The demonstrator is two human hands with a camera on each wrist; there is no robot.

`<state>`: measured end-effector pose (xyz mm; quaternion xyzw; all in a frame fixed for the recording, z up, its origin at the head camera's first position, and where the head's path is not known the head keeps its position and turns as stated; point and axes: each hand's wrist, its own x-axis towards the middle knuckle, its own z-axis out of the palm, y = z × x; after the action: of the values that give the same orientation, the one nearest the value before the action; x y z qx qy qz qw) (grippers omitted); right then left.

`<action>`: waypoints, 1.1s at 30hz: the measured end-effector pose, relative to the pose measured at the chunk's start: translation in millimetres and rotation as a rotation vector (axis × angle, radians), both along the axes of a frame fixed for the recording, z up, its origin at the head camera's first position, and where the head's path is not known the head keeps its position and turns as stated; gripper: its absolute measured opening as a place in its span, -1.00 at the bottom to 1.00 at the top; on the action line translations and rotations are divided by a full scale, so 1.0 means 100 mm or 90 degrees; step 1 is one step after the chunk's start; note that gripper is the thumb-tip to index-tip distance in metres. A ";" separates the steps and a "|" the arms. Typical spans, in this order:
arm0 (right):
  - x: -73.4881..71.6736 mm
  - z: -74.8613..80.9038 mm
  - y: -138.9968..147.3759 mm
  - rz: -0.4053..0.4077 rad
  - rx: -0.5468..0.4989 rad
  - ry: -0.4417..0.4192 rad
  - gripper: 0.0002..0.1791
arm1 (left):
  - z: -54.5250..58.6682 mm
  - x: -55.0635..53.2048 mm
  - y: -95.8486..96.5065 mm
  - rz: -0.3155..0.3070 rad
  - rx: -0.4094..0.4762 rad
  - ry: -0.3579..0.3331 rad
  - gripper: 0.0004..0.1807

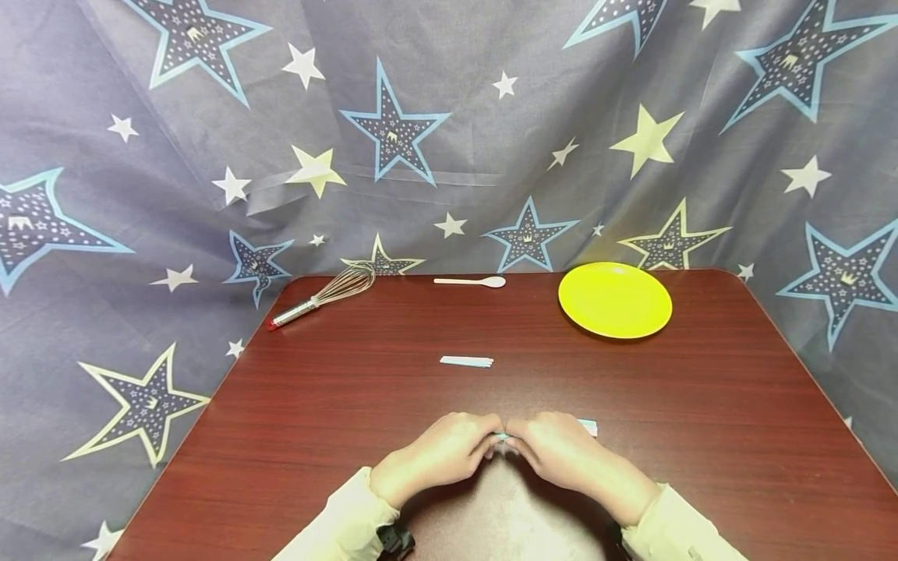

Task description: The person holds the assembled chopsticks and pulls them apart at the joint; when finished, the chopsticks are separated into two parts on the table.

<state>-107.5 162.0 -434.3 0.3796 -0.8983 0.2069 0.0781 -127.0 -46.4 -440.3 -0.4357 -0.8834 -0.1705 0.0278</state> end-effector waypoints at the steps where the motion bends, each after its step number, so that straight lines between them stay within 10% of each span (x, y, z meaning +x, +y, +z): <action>1: 0.00 0.00 0.00 -0.001 0.004 0.005 -0.79 | 0.00 0.00 0.00 0.001 -0.012 -0.002 -0.83; 20: -0.01 -0.03 0.03 -0.013 0.005 0.085 -0.70 | -0.02 -0.06 -0.13 -0.023 0.003 -0.025 -0.82; 33: -0.04 0.01 0.21 -0.088 0.029 0.025 -0.75 | 0.01 -0.14 -0.35 0.063 -0.014 -0.015 -0.83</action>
<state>-111.7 183.1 -433.6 0.3220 -0.9253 0.1730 0.1011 -140.7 -81.1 -439.4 -0.3899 -0.9058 -0.1643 0.0211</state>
